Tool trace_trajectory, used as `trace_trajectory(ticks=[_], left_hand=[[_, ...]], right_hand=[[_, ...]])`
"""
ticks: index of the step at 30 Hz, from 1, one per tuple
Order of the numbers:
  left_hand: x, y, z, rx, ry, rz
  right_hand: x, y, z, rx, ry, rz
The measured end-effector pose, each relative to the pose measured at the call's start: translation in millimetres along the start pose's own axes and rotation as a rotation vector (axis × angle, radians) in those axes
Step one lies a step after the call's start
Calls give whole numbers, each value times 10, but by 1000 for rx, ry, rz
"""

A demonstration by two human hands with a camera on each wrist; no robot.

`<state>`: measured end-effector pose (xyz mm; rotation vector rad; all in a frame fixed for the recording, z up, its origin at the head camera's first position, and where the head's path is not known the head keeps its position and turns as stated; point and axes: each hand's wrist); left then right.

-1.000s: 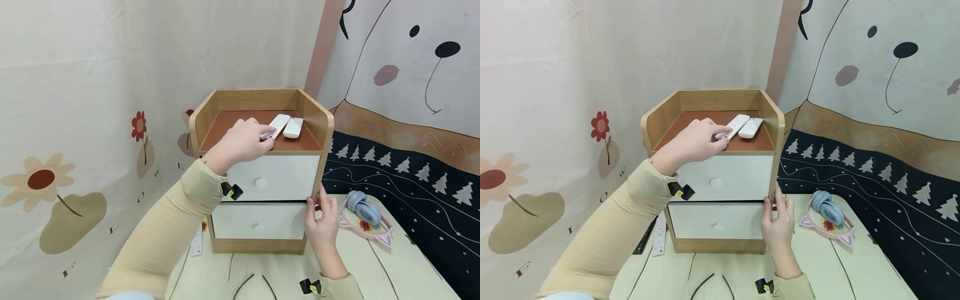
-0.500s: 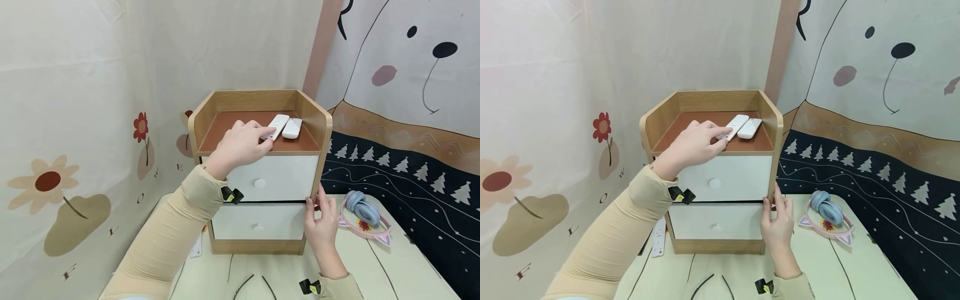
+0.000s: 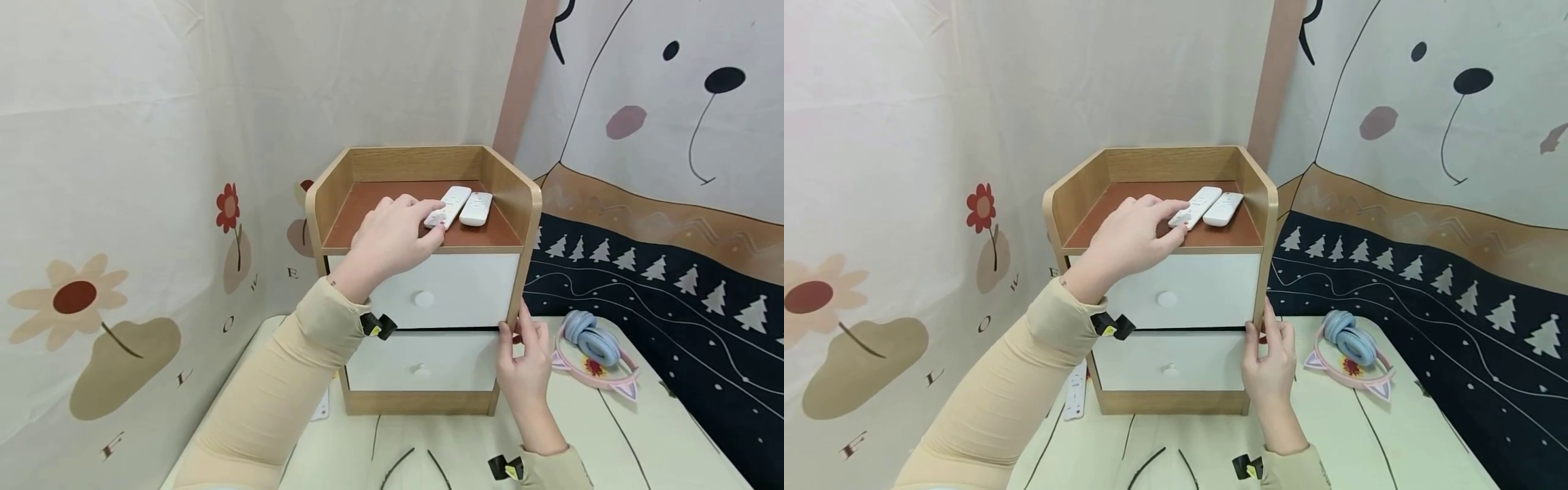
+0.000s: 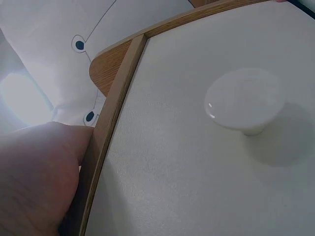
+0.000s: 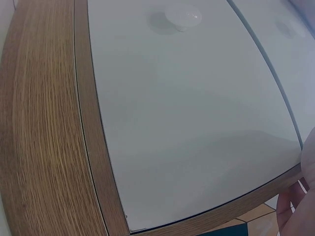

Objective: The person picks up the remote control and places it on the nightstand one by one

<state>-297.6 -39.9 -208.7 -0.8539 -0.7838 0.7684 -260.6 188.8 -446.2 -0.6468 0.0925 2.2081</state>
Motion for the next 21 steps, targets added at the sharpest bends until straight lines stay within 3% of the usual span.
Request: trace_trajectory(ticks=[6,10,16,21], left_hand=[[-6,26,-62,100,41,7],[-30,62,-125,202,97,-1],[-82,124,-218,360,231,-36],[-113,159,-304,451,342,-79]], right_hand=[[19,5,-9,-13,10,-11],[24,-4,-8,-32,28,-13],[22,-8,0,-35,29,-13],[28,-11,-9,-34,32,-11]])
Point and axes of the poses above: each hand's wrist, its own z-axis towards the middle knuckle, its own y-axis out of the palm, x = y × z, and after that the axes turned 4 degrees about -z, right-handed
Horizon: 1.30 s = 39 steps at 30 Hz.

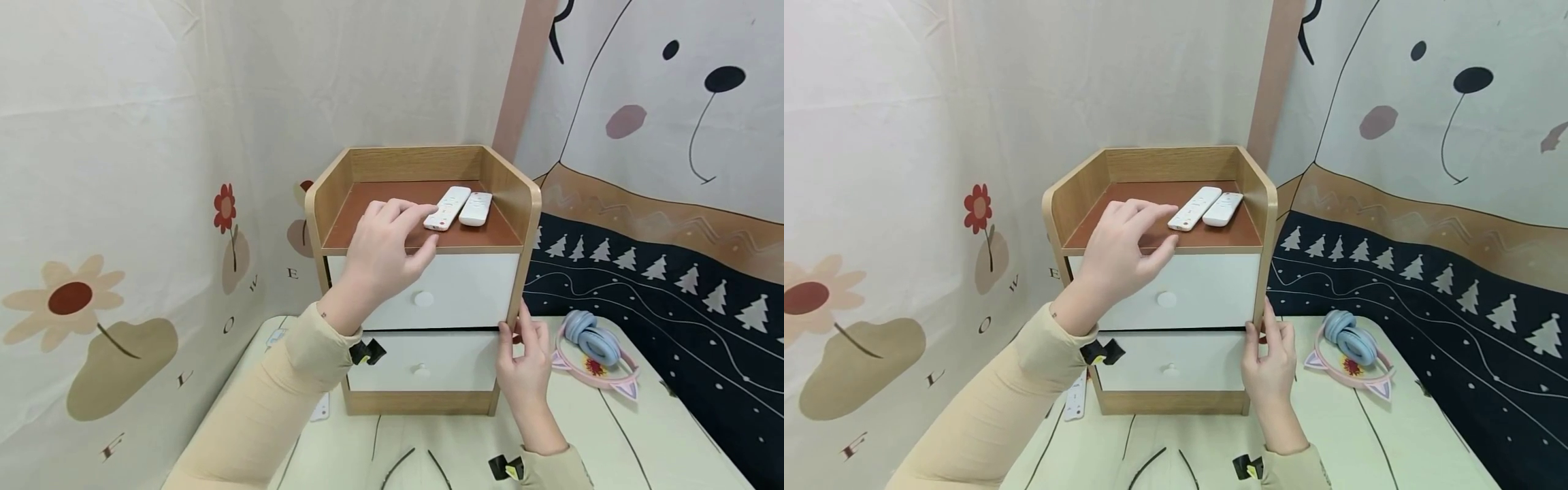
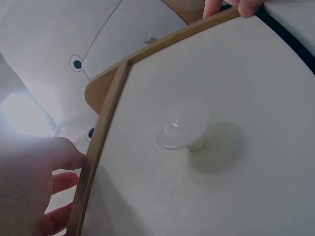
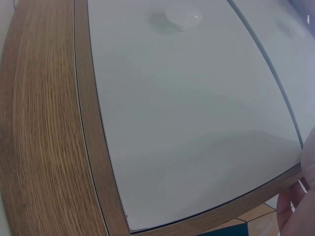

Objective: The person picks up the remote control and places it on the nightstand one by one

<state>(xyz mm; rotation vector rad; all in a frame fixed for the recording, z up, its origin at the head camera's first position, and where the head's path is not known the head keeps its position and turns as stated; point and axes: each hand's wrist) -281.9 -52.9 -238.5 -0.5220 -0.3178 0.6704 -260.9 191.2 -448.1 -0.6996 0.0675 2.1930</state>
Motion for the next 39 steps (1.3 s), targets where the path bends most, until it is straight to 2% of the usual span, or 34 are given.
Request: trace_trajectory(ticks=[4,9,18,27,33,39], left_hand=[[13,-14,-87,54,50,-56],[36,-36,-186,105,82,-99],[21,-122,-359,218,152,-79],[-49,-148,-584,290,192,-46],[-123,-192,-778,369,216,-45],[-223,-238,-969,421,186,-61]], right_hand=[[10,9,-4,8,-9,1],[17,14,-4,14,-6,4],[16,9,-2,4,8,6],[-5,1,-1,-6,19,6],[3,34,-7,34,-31,18],[15,27,2,25,-28,13]])
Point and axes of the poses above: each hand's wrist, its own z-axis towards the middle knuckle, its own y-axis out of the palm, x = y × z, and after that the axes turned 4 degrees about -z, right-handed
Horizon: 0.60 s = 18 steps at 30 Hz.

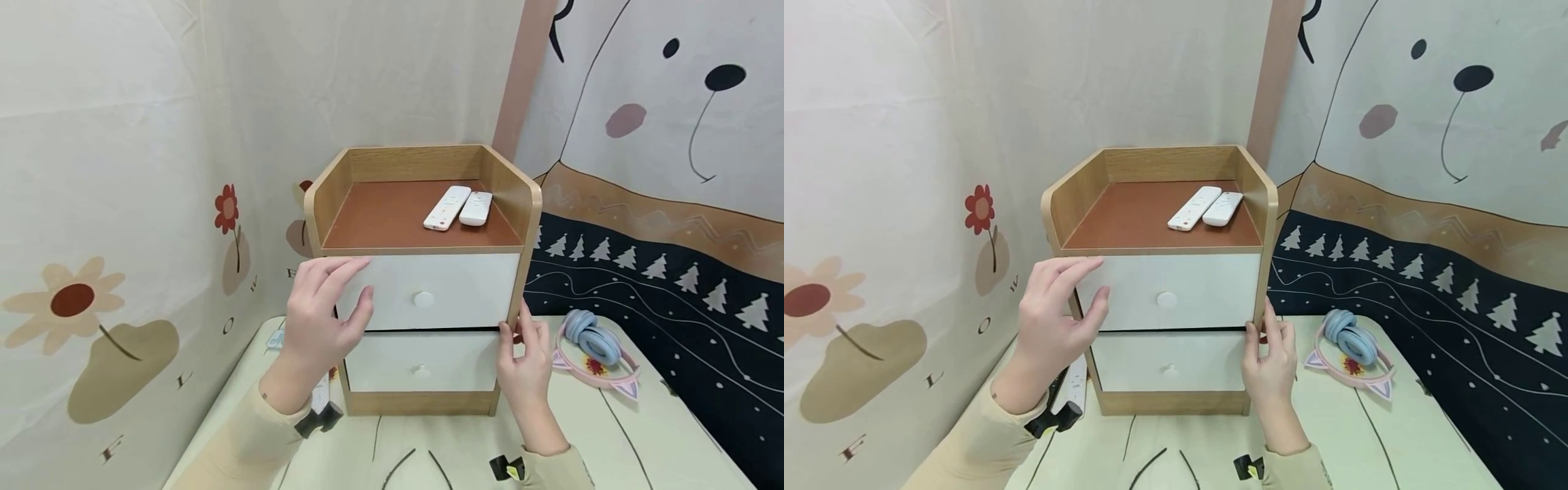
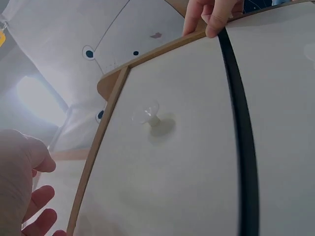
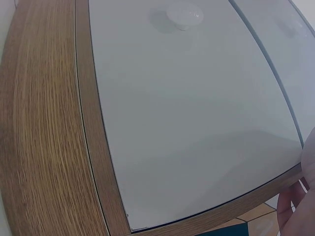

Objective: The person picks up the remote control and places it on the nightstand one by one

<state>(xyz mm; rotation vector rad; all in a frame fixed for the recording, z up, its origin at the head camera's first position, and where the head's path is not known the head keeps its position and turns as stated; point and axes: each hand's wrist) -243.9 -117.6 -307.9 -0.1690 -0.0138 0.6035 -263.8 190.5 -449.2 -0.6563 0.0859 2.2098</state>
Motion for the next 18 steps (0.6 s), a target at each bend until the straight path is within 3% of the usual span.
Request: trace_trajectory(ticks=[9,18], left_hand=[[-188,-174,-374,74,-83,-10],[-425,-369,-848,48,-214,31]], right_hand=[[11,-11,-6,-13,15,-15],[-3,1,5,12,-17,-5]])
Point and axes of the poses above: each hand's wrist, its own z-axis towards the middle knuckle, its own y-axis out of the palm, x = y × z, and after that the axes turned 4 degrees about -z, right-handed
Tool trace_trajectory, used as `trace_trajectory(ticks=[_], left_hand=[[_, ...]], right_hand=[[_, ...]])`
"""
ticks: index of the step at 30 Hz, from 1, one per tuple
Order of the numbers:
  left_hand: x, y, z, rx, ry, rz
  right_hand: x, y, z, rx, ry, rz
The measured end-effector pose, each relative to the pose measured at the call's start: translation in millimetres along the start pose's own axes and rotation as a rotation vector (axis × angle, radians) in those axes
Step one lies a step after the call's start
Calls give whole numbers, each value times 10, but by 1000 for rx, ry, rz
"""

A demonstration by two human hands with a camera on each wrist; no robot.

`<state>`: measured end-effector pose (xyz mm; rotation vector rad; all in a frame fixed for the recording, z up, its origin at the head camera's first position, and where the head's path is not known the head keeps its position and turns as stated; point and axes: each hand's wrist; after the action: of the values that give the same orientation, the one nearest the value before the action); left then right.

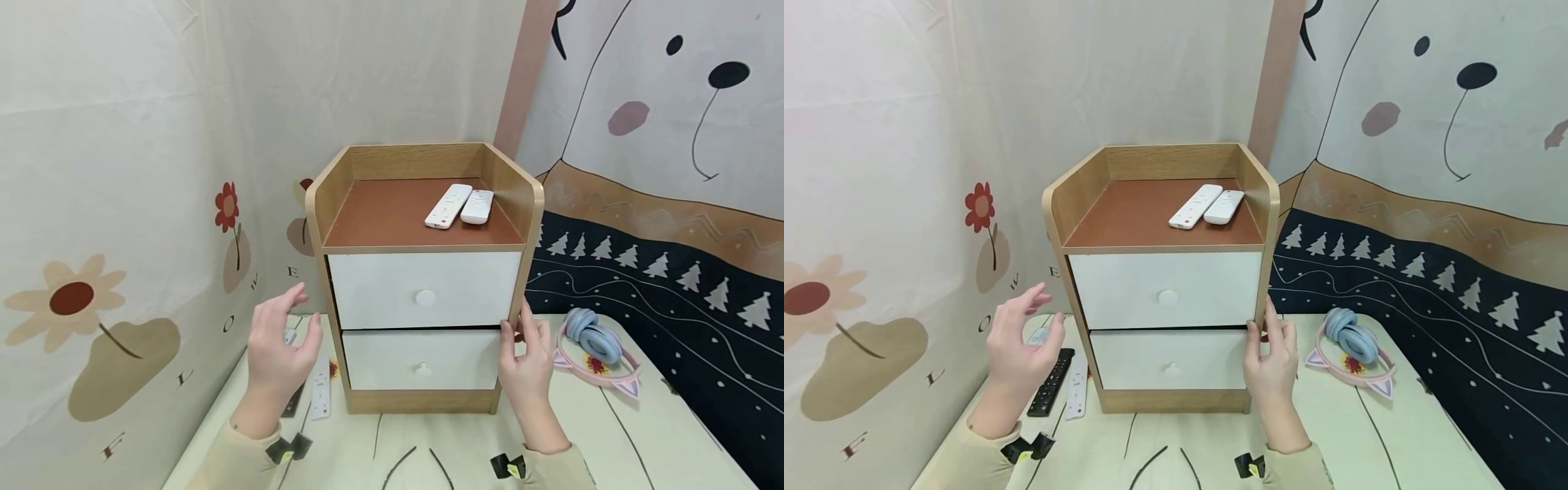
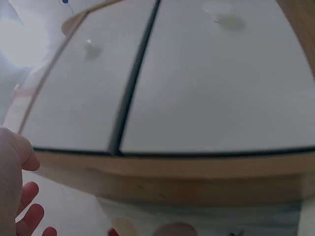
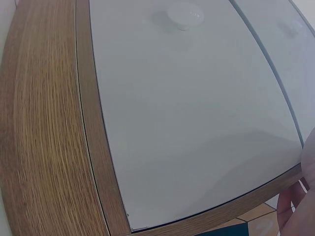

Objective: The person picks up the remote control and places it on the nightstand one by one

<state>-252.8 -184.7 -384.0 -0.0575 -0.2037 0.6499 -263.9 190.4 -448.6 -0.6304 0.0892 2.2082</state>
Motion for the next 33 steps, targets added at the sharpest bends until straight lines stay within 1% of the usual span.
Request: trace_trajectory(ticks=[4,8,10,13,17,19,22,28,31,33], left_hand=[[-154,-71,-197,-36,-64,59],[-294,-130,-411,-96,-152,121],[-356,-154,-515,-134,-207,153],[-447,-181,-661,-186,-279,185],[-544,-223,-849,-257,-402,217],[-587,-246,-939,-300,-466,241],[-652,-279,-1065,-381,-554,280],[-773,-355,-1297,-540,-686,319],[-822,-393,-1413,-608,-752,326],[-836,-412,-1467,-644,-799,328]], right_hand=[[10,1,-3,4,-4,-5],[31,-8,-15,-18,25,-11],[41,-12,-19,-30,43,-8],[49,-7,-21,-28,41,-8],[43,-1,-21,-30,38,-15],[34,-4,-22,-37,44,-14],[28,-4,-22,-36,45,-12],[16,-6,-15,-38,45,-9],[11,-10,-13,-40,48,-8],[10,-12,-13,-40,46,-11]])
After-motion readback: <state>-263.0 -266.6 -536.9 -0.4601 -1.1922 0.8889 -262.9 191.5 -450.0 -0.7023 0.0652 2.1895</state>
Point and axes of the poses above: each hand's wrist, its own z-axis towards the middle knuckle, its own y-axis out of the palm, x = y × z, and after that the axes turned 4 degrees about -z, right-handed
